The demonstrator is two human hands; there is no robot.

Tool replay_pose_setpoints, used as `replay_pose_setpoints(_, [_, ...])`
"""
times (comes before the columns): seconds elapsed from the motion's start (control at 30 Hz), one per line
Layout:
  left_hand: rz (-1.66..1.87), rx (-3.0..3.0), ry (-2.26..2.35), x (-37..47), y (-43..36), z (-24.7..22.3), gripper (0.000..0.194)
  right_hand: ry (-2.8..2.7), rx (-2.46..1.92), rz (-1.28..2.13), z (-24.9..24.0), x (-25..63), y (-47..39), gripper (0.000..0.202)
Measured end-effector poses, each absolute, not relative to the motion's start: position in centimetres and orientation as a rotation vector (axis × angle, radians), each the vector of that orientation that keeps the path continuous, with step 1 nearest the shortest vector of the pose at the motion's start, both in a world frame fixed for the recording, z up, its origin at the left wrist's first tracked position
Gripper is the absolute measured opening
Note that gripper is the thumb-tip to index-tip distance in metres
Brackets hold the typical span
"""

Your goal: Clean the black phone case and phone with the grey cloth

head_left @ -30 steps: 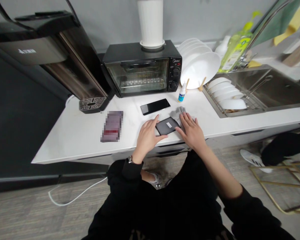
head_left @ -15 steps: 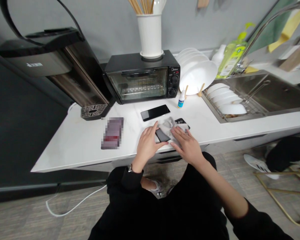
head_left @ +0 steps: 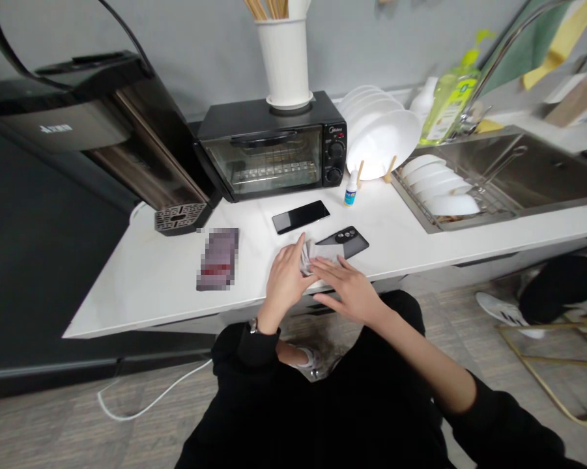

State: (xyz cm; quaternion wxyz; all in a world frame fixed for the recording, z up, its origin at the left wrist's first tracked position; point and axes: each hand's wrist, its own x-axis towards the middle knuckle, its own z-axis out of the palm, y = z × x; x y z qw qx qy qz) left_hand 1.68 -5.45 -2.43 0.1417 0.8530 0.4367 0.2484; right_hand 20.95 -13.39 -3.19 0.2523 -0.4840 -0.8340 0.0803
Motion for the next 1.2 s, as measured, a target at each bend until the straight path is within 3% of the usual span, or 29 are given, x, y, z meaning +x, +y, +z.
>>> replay_pose_setpoints(0.13, [0.737, 2.407, 1.230, 1.8, -5.4, -2.2, 0.107, -2.043, -1.650, 0.014, -4.2, 25.5, -12.5, 0.068])
replay_pose_setpoints(0.23, [0.748, 2.399, 1.217, 1.8, -5.3, -2.2, 0.108, -1.883, -1.810, -0.084, -4.6, 25.9, -11.4, 0.077])
replay_pose_setpoints(0.5, [0.701, 2.478, 1.240, 1.6, -5.4, -2.4, 0.090, -2.236, -1.358, 0.151, -3.5, 19.5, -12.9, 0.080])
replay_pose_setpoints(0.67, [0.736, 2.459, 1.182, 1.7, -5.4, -2.4, 0.097, -2.080, -1.606, 0.065, -3.4, 23.4, -11.5, 0.061])
replay_pose_setpoints(0.83, [0.713, 2.417, 1.185, 1.8, -5.1, -2.4, 0.096, -2.031, -1.656, -0.007, -3.4, 23.0, -10.3, 0.078])
replay_pose_setpoints(1.0, [0.655, 2.468, 1.197, 1.8, -5.4, -2.2, 0.101, -2.063, -1.588, 0.089, -3.1, 19.7, -11.5, 0.063])
replay_pose_setpoints(1.2, [0.570, 2.569, 1.170, 1.9, -6.3, -1.9, 0.107, -2.079, -1.506, 0.145, -3.6, 18.8, -13.1, 0.063])
